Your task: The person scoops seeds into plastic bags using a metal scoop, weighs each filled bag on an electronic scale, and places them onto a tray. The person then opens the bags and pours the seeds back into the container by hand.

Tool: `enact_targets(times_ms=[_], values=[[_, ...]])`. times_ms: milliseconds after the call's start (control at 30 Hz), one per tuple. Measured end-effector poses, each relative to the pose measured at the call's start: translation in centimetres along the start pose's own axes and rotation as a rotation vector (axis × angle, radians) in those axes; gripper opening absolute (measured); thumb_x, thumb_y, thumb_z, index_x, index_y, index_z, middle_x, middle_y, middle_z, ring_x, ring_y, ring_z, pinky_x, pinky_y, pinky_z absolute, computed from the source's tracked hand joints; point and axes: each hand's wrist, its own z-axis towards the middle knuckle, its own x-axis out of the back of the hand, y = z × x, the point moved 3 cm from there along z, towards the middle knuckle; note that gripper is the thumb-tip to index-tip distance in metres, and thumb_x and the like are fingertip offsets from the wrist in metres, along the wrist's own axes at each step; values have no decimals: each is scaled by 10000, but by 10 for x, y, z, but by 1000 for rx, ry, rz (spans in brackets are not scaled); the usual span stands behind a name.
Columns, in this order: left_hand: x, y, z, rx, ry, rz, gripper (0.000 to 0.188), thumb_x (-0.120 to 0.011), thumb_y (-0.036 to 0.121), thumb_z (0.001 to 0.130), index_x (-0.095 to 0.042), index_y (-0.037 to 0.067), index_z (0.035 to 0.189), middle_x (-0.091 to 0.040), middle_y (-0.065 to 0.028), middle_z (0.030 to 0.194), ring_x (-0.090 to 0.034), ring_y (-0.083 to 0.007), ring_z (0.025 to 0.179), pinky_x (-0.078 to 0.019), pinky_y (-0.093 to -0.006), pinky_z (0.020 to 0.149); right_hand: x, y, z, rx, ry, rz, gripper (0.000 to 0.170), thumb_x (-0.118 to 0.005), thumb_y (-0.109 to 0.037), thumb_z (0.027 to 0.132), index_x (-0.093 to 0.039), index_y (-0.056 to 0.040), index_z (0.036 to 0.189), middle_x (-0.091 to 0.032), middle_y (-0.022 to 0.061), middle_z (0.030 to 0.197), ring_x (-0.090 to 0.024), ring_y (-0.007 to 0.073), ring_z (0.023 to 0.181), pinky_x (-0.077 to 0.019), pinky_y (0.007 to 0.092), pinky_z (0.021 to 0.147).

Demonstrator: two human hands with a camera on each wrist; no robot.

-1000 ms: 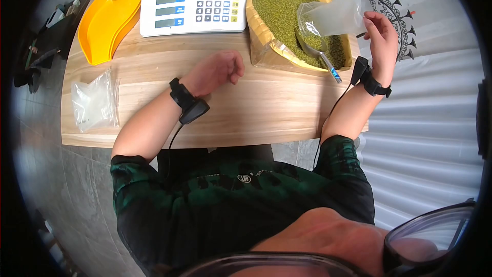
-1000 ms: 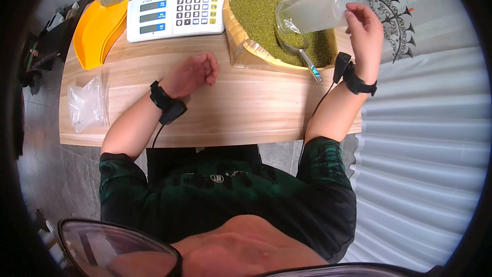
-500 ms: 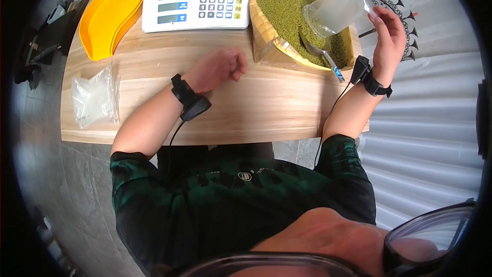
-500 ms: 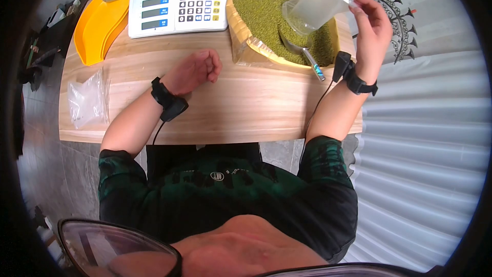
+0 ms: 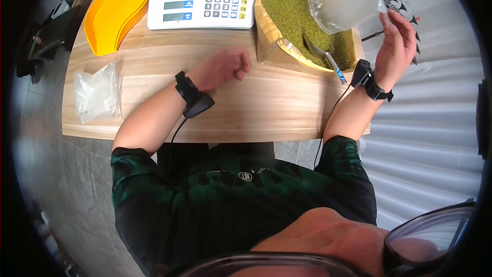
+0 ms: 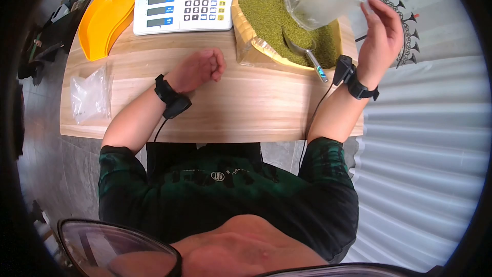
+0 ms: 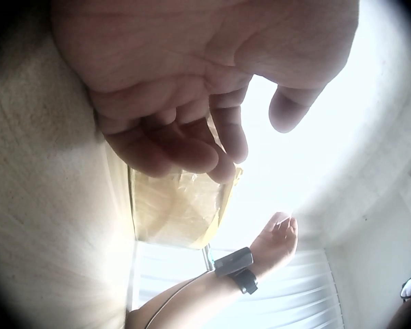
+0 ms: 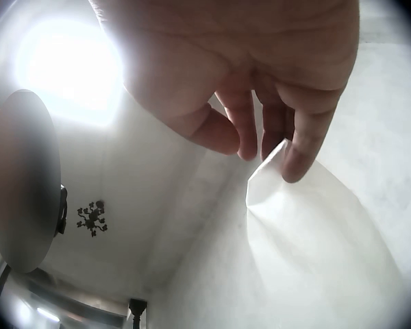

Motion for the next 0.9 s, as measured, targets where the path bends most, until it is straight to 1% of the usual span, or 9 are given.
enact_targets(times_ms=[267,367,433,567,667,733,767,833,900], values=[[0,1,1,-13,0,100,306,-532,363,954,-572,62,988,-603,-38,873,-567,-143,789,-469,-289,761,-27,-26,-20,-18,-104,109,237,-515,77,865,-600,91,1086,-611,206,1174,-609,281,1111,-482,375,1013],[-3,-1,-2,-102,73,229,344,-590,315,927,-545,64,1158,-615,-54,987,-576,-146,826,-481,-303,792,-45,-35,-35,-31,-183,284,226,-514,73,864,-594,84,1075,-588,216,1206,-598,299,1126,-476,398,1022],[-20,10,-8,-260,154,235,519,-640,258,897,-444,82,1344,-597,-81,1166,-595,-155,923,-492,-322,845,-56,-35,-44,-64,-231,437,198,-523,50,873,-584,71,1061,-563,221,1234,-578,307,1147,-463,432,1036],[-50,23,-15,-445,337,234,659,-648,150,894,-310,92,1456,-532,-95,1321,-582,-149,1047,-488,-307,886,-82,-33,-60,-179,-345,615,201,-548,23,884,-579,50,1081,-562,204,1232,-561,275,1154,-453,427,1036],[-58,34,-34,-695,424,374,527,-692,94,890,-455,17,1354,-590,-84,1232,-599,-117,976,-500,-279,829,-100,-27,-68,-314,-459,672,208,-573,15,879,-580,35,1086,-578,181,1205,-568,246,1144,-464,387,1014],[-54,41,-58,-548,593,647,268,-679,94,910,-622,-13,1149,-674,-41,1009,-613,-82,846,-499,-230,761,-106,-23,-70,-358,-468,599,268,-609,-7,877,-577,23,1141,-590,128,1152,-574,174,1090,-472,315,951],[-59,44,-68,-552,605,650,268,-679,94,910,-622,-13,1149,-674,-41,1009,-613,-82,846,-499,-230,761,-110,-21,-73,-366,-587,447,310,-630,-24,876,-573,15,1178,-584,98,1145,-566,138,1051,-467,285,907],[-73,53,-90,-612,726,713,110,-672,103,920,-698,-2,903,-651,1,743,-569,-52,682,-464,-201,639,-122,-12,-83,-335,-734,271,343,-675,-75,884,-601,-3,1212,-598,23,1063,-542,67,912,-452,234,792],[-77,55,-108,-525,761,840,117,-669,104,921,-696,-3,881,-632,10,714,-546,-47,654,-447,-201,614,-132,-8,-91,-423,-817,222,281,-679,-85,891,-632,-2,1156,-620,11,1010,-546,68,878,-456,234,777]])
